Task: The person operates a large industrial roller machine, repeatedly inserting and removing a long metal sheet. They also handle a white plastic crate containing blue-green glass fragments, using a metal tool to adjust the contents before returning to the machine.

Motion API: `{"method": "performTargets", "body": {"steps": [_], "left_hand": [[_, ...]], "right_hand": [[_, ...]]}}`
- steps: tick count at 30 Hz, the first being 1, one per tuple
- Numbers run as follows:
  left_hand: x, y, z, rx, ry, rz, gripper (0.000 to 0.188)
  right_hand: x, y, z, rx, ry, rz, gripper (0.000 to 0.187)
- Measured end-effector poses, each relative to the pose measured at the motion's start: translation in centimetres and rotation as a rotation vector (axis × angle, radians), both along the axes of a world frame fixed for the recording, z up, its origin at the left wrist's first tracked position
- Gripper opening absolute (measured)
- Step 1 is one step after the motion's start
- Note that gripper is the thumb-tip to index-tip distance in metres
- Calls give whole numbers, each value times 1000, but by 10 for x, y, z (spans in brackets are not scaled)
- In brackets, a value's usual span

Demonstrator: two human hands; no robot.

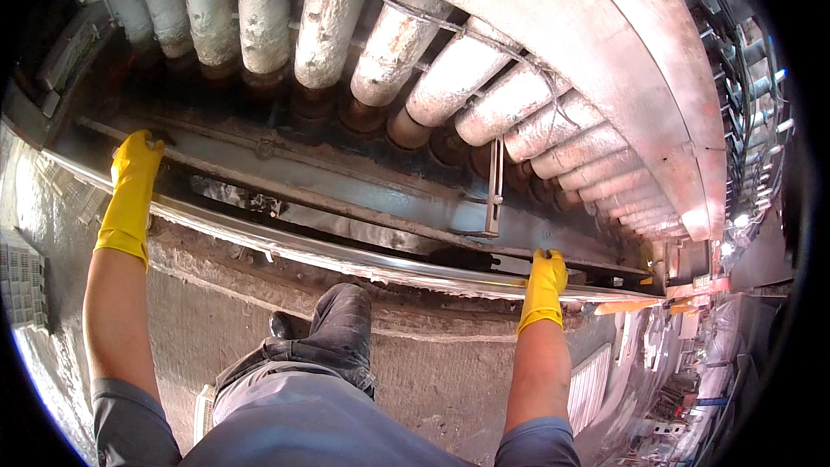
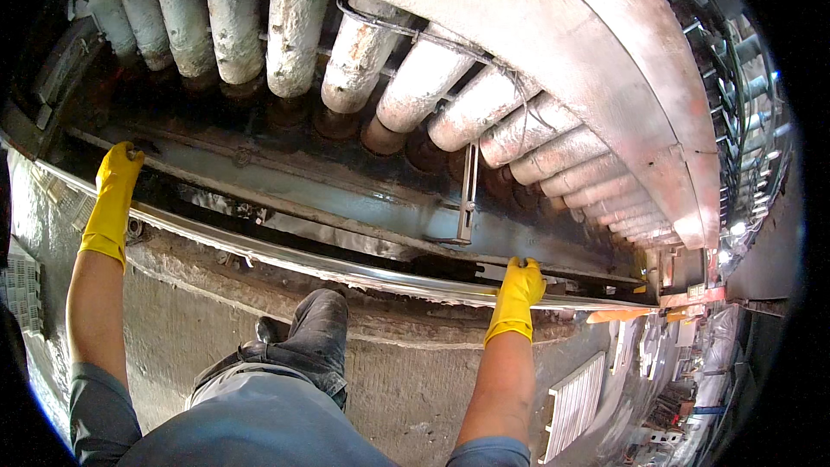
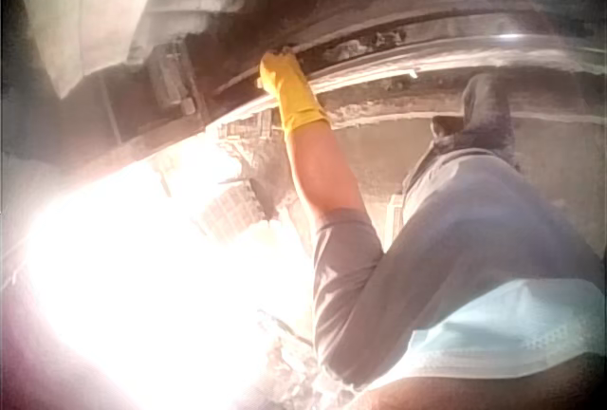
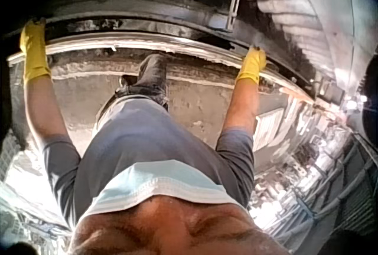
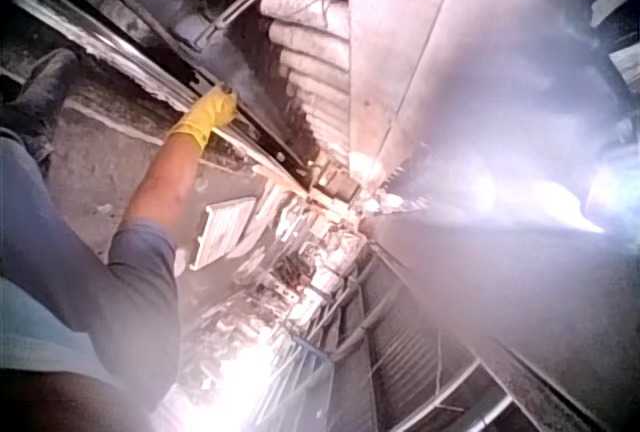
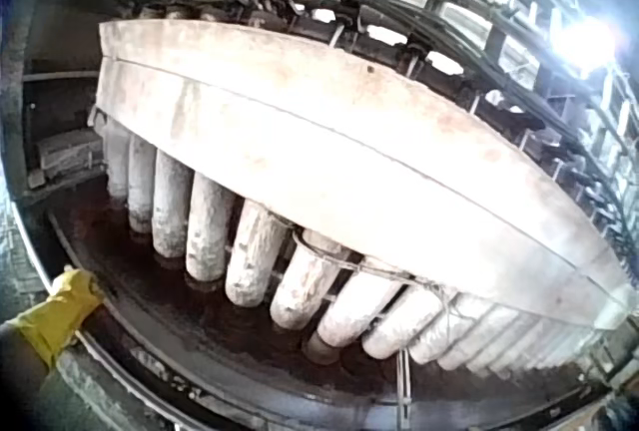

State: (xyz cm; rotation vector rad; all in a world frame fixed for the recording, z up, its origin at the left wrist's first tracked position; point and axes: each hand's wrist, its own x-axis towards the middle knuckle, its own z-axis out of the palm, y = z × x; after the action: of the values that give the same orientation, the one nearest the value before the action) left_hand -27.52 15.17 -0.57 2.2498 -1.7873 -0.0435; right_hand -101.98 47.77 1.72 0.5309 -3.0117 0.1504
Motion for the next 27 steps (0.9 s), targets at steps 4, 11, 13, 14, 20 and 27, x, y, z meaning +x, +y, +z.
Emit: {"method": "performTargets", "body": {"steps": [4, 11, 13, 14, 20, 27], "left_hand": [[-2, 13, 13, 155, 34, 61, 50], [0, 32, 14, 159, 30, 71, 51], [3, 36, 11, 157, 34, 74, 51], [4, 38, 10, 159, 37, 76, 50], [12, 49, 6, 159, 29, 71, 51], [25, 78, 0, 132, 62, 83, 50]], "right_hand": [[15, 10, 6, -60, -30, -16, 46], [24, 25, 9, -142, -99, -91, 45], [22, 31, 4, -123, -75, -69, 45], [22, 34, 2, -123, -70, -64, 45], [32, 45, 5, -144, -82, -52, 45], [66, 63, 24, -163, -141, -83, 42]]}}
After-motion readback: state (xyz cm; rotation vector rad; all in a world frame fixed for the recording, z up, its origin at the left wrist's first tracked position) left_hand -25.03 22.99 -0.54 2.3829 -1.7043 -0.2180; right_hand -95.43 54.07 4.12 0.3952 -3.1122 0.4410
